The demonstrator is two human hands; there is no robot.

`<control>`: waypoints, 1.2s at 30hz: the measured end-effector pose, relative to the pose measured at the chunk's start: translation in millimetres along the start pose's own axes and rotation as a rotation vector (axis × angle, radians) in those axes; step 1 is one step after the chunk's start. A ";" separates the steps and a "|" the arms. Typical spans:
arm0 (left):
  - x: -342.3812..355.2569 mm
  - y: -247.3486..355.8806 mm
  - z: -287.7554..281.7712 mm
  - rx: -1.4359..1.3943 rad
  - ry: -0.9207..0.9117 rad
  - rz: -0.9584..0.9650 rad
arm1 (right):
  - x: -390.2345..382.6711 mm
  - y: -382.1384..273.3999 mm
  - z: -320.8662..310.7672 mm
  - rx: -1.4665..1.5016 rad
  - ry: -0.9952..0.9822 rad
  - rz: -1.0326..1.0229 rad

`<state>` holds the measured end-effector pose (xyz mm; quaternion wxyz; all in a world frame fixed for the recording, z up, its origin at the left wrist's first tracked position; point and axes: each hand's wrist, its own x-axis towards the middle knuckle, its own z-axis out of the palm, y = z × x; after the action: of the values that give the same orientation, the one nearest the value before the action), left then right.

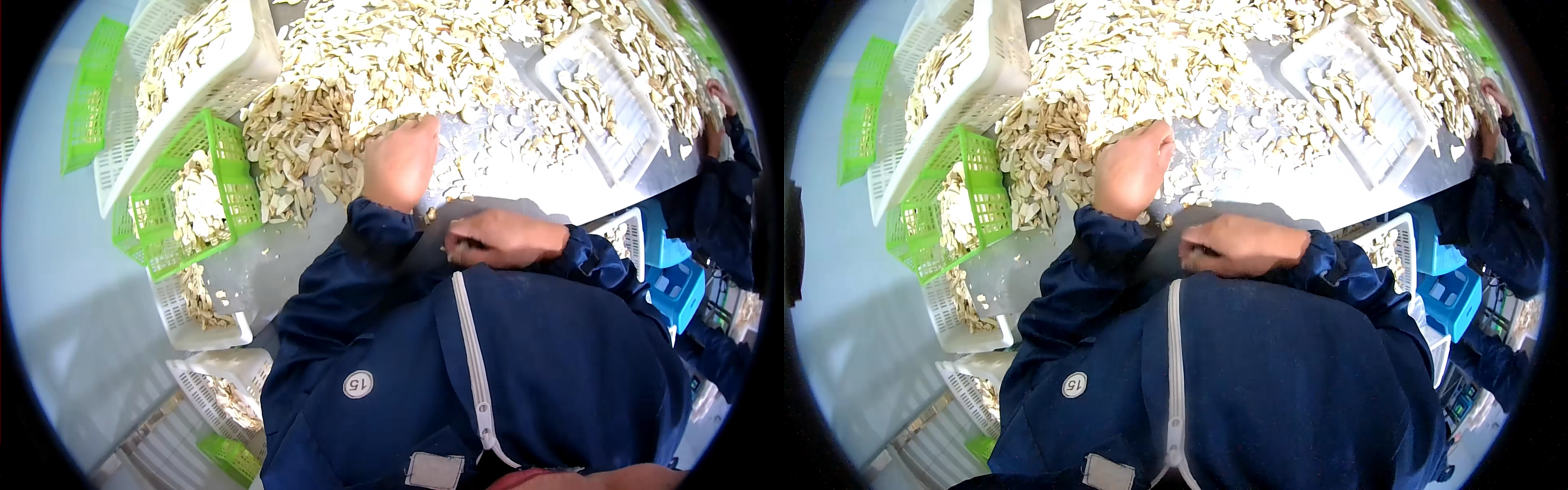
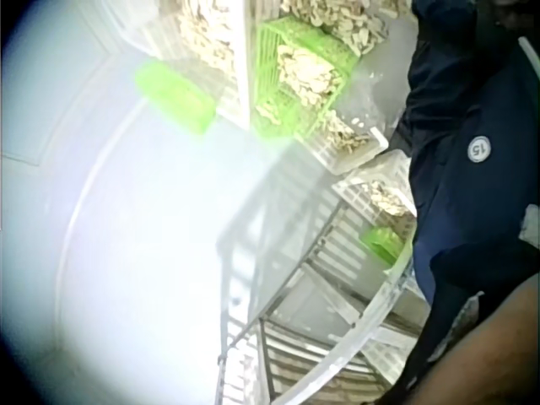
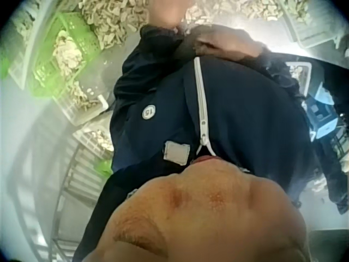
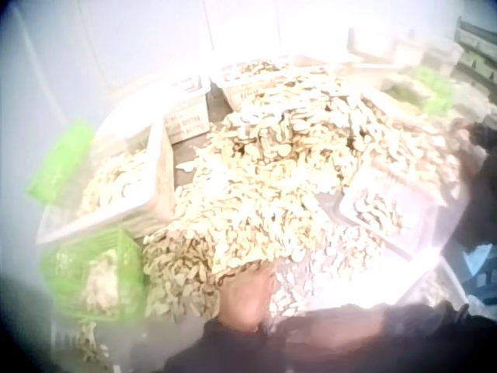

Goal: The person is sorting white dried vegetable or medicinal slices by hand on a stainless steel table and placing selected items into various white and green plastic baskets and trays.

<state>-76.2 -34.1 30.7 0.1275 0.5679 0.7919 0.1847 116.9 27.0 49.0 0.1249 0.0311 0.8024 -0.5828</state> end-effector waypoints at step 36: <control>-81.6 -66.8 -41.9 -1.716 0.167 -0.292 | 78.0 6.8 -41.7 -0.608 0.601 0.043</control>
<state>-124.0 -136.7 38.6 0.4749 0.1534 0.4509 0.7400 36.0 61.0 36.3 -0.0986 0.1781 0.9376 -0.2819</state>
